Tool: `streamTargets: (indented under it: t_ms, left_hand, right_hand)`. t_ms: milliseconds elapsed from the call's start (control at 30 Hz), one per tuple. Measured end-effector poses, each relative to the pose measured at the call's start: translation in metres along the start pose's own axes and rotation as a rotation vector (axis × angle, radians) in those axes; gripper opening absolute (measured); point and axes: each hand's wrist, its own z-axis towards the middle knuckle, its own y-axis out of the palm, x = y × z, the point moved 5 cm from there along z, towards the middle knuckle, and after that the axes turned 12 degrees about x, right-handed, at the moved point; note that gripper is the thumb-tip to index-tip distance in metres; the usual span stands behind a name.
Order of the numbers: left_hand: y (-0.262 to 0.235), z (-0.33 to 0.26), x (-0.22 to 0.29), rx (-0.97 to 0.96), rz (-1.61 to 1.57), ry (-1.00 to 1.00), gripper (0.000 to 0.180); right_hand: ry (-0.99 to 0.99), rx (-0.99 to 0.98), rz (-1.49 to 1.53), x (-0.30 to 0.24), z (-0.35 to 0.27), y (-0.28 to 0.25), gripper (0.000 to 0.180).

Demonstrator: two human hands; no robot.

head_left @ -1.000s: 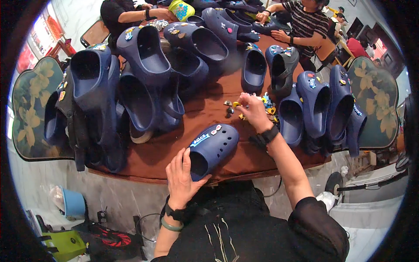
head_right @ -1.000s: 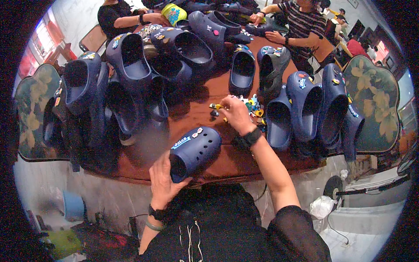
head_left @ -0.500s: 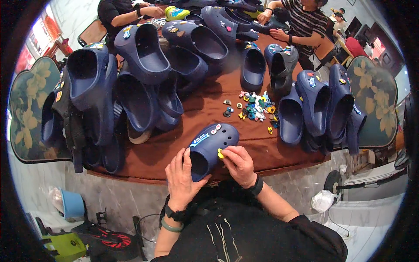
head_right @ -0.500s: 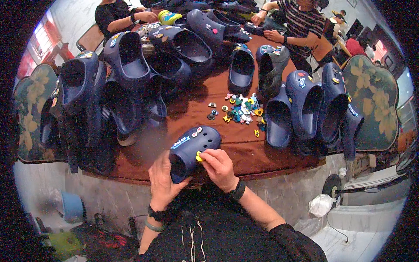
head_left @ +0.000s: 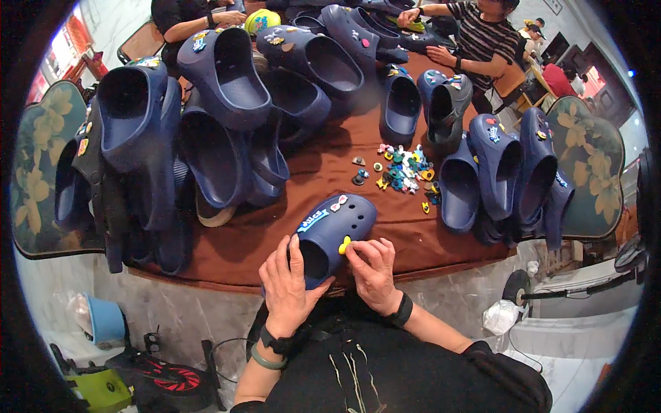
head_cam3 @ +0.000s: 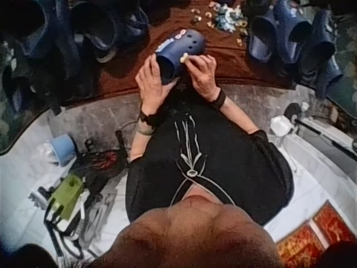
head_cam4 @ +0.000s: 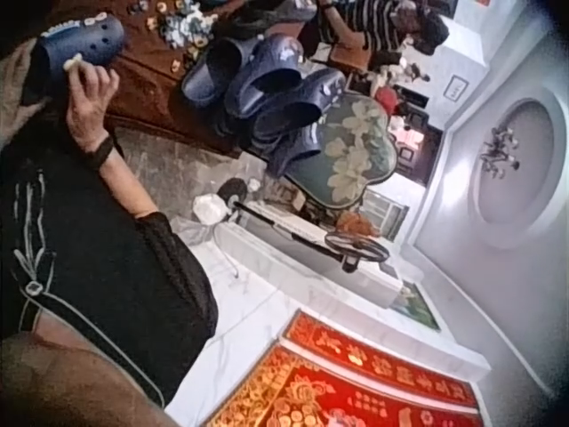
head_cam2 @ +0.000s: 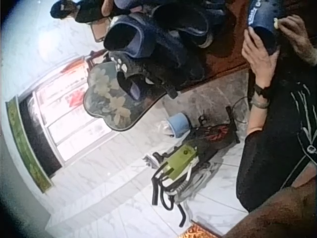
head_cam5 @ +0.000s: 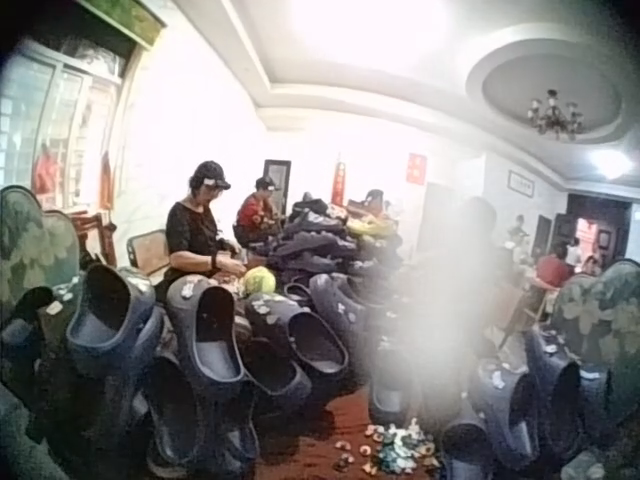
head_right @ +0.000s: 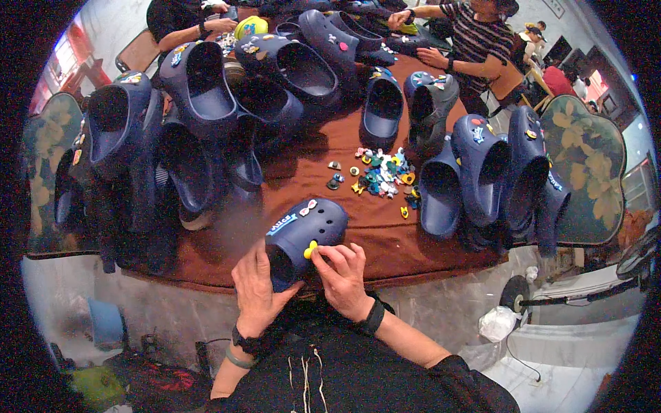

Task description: The person is assembling decorative charms onto clogs at a manufacturing or processing station.

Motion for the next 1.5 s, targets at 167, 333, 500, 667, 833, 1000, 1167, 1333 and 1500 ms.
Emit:
streamTargets:
  t_ms: [167, 333, 500, 667, 833, 1000, 1167, 1333, 1500]
  left_hand:
    - [0.003, -0.005, 0.001, 0.063, 0.111, -0.069, 0.099]
    - [0.005, -0.002, -0.001, 0.064, 0.119, -0.062, 0.099]
    - [0.000, 0.000, 0.008, 0.098, 0.124, -0.069, 0.099]
    - [-0.014, -0.004, 0.006, -0.111, -0.107, -0.148, 0.104]
    - [-0.008, 0.006, 0.016, -0.164, -0.188, 0.285, 0.108]
    - [-0.011, 0.013, 0.009, -0.327, -0.308, 0.309, 0.099]
    - [-0.009, 0.026, 0.010, -0.108, -0.345, 0.257, 0.057]
    - [0.010, 0.022, 0.024, 0.028, -0.269, 0.064, 0.052]
    - [0.015, 0.028, 0.000, -0.020, -0.381, 0.100, 0.052]
  right_hand:
    - [0.003, -0.030, 0.024, 0.004, 0.010, 0.007, 0.044]
    - [0.047, -0.031, 0.122, 0.014, 0.031, 0.002, 0.031]
    - [0.252, -0.027, 0.295, 0.030, 0.048, 0.007, 0.014]
    - [0.114, -0.056, 0.330, 0.036, 0.046, 0.007, 0.012]
    - [0.094, 0.014, 0.239, 0.025, 0.030, 0.005, 0.032]
    - [0.031, -0.011, 0.120, 0.025, 0.026, 0.004, 0.043]
    - [-0.005, 0.007, 0.187, 0.023, 0.042, 0.005, 0.032]
    - [0.026, 0.064, 0.276, 0.038, 0.046, 0.006, 0.028]
    - [0.223, 0.094, 0.384, 0.048, 0.027, 0.011, 0.026]
